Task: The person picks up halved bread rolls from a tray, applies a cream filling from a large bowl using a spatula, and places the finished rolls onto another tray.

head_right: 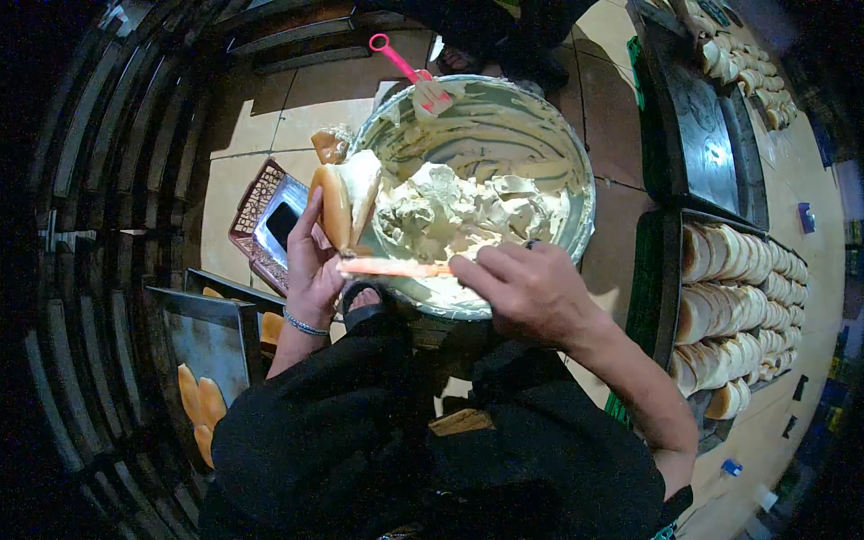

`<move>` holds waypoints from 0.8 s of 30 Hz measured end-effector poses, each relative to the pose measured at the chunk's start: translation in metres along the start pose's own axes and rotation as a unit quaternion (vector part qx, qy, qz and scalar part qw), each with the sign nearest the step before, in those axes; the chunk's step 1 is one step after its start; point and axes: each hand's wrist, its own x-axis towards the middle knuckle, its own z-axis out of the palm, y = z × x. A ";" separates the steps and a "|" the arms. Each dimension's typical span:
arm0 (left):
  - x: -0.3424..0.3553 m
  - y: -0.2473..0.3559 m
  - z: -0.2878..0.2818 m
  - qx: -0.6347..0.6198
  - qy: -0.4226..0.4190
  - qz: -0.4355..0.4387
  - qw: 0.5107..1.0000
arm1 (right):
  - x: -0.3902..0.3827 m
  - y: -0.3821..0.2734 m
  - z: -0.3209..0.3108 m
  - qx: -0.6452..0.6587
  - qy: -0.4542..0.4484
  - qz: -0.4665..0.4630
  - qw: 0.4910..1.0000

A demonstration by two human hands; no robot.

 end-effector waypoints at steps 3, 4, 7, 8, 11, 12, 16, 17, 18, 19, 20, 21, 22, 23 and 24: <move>-0.004 -0.001 0.003 -0.015 -0.006 -0.055 0.998 | 0.004 0.014 -0.002 0.126 0.086 0.104 0.983; -0.009 -0.002 0.006 -0.032 -0.040 -0.084 0.995 | 0.012 0.018 0.001 0.128 0.146 0.110 0.975; -0.016 -0.007 0.009 -0.055 -0.060 -0.126 0.989 | 0.025 0.020 0.014 0.118 0.220 0.119 0.961; -0.018 -0.009 0.011 -0.070 -0.075 -0.137 0.985 | 0.026 0.021 0.020 0.114 0.234 0.124 0.958; -0.018 -0.010 0.004 -0.147 -0.093 -0.157 0.972 | 0.022 0.019 0.038 0.132 0.223 0.090 0.962; -0.019 -0.008 0.002 -0.181 -0.120 -0.198 0.956 | 0.018 0.020 0.041 0.114 0.180 0.082 0.973; -0.019 -0.007 -0.016 -0.249 -0.129 -0.222 0.934 | 0.005 0.030 0.039 0.026 0.142 0.027 0.989; -0.019 -0.006 -0.012 -0.238 -0.124 -0.214 0.939 | 0.001 0.032 0.030 0.024 0.142 0.027 0.989; -0.022 -0.004 -0.005 -0.226 -0.116 -0.202 0.946 | 0.001 0.031 0.016 0.003 0.114 0.018 0.993; -0.027 -0.002 0.004 -0.150 -0.113 -0.163 0.969 | -0.002 0.032 0.009 -0.019 0.086 0.008 0.996; -0.029 -0.001 0.014 -0.071 -0.112 -0.126 0.983 | -0.009 0.037 0.006 -0.023 0.091 0.008 0.996; -0.031 0.000 0.013 -0.070 -0.111 -0.121 0.984 | -0.012 0.037 -0.003 -0.021 0.072 0.023 0.997; -0.033 0.002 0.012 -0.014 -0.075 -0.064 0.995 | -0.019 0.041 -0.005 0.006 0.066 0.035 0.997; -0.032 0.001 0.013 0.042 -0.043 -0.011 0.998 | -0.026 0.044 -0.008 0.028 0.060 0.052 0.996; -0.031 0.000 0.014 0.069 -0.053 0.033 0.996 | -0.028 0.040 -0.007 0.026 0.061 0.052 0.996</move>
